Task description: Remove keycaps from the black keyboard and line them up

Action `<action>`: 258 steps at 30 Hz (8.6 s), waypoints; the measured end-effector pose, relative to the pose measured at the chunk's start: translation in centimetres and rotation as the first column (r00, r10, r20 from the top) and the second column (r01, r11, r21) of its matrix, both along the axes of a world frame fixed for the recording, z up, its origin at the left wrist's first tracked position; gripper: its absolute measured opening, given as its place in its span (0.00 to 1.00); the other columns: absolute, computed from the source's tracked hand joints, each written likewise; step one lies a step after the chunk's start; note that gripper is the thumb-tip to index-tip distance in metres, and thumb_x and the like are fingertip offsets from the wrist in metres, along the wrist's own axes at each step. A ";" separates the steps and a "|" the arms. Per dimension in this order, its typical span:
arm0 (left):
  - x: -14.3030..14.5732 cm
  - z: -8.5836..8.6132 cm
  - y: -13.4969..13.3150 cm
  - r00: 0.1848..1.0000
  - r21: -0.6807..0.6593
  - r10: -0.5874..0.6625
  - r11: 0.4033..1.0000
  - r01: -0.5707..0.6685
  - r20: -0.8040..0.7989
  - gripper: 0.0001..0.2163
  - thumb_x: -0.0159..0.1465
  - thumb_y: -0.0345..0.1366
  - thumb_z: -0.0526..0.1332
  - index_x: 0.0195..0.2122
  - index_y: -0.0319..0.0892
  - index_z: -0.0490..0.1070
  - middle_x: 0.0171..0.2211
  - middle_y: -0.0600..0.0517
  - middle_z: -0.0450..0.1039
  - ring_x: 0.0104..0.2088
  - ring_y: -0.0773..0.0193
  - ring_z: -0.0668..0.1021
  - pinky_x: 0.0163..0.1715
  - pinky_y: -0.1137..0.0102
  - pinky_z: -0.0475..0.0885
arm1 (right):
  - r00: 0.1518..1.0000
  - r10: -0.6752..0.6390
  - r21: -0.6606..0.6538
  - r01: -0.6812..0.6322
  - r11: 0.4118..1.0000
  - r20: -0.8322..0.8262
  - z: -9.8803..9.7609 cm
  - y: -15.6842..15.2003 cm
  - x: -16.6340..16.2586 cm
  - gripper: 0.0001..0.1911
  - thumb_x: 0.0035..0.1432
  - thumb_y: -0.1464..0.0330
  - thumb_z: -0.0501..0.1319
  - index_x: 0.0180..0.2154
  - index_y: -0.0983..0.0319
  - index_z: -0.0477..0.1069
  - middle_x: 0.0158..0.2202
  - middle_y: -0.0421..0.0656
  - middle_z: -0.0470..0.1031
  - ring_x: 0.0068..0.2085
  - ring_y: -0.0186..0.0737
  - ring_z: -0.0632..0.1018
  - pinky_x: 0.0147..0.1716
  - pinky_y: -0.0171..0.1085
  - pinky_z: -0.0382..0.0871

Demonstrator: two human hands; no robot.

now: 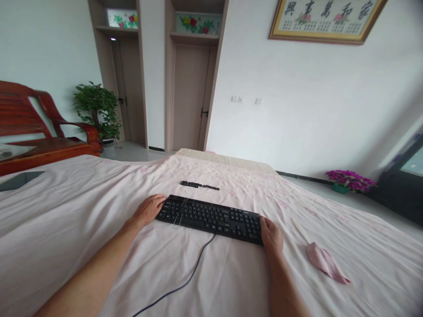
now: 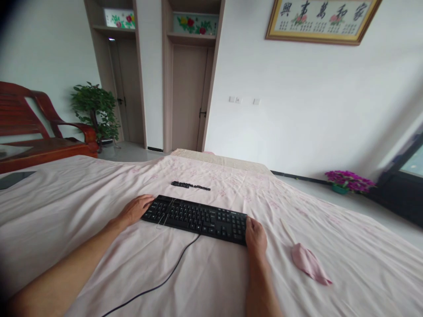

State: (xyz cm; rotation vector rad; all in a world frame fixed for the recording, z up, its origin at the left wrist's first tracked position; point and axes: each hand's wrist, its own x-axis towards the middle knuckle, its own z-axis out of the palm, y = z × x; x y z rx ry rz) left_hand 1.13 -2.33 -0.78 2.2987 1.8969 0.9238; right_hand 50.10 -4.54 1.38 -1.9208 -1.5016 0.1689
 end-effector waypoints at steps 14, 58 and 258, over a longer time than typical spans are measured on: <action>-0.3 -0.5 0.1 1.000 0.018 -0.016 1.000 0.016 -0.024 0.17 0.61 0.34 0.51 0.47 0.46 0.75 0.51 0.50 0.72 0.50 0.59 0.73 0.55 0.65 0.65 | 1.000 -0.016 -0.024 0.016 1.000 -0.007 -0.2 0.3 0.2 0.28 0.61 0.55 0.44 0.46 0.62 0.75 0.41 0.50 0.78 0.42 0.51 0.77 0.37 0.39 0.66; 0.5 1.6 -0.9 0.998 0.005 -0.029 1.000 0.029 -0.063 0.15 0.64 0.30 0.50 0.47 0.44 0.72 0.49 0.48 0.72 0.50 0.59 0.72 0.54 0.64 0.64 | 0.940 -0.118 0.176 0.063 0.982 0.320 1.5 -0.3 -3.3 0.23 0.61 0.61 0.48 0.53 0.61 0.69 0.52 0.49 0.71 0.51 0.54 0.70 0.49 0.49 0.61; 7.3 3.2 6.6 0.651 -0.067 -0.298 0.879 0.473 0.699 0.08 0.58 0.36 0.57 0.35 0.44 0.75 0.33 0.52 0.78 0.36 0.62 0.78 0.38 0.71 0.71 | 0.939 0.287 -0.094 -0.274 0.957 0.191 0.5 19.0 -24.3 0.10 0.54 0.67 0.58 0.37 0.56 0.77 0.35 0.41 0.79 0.37 0.40 0.77 0.33 0.33 0.63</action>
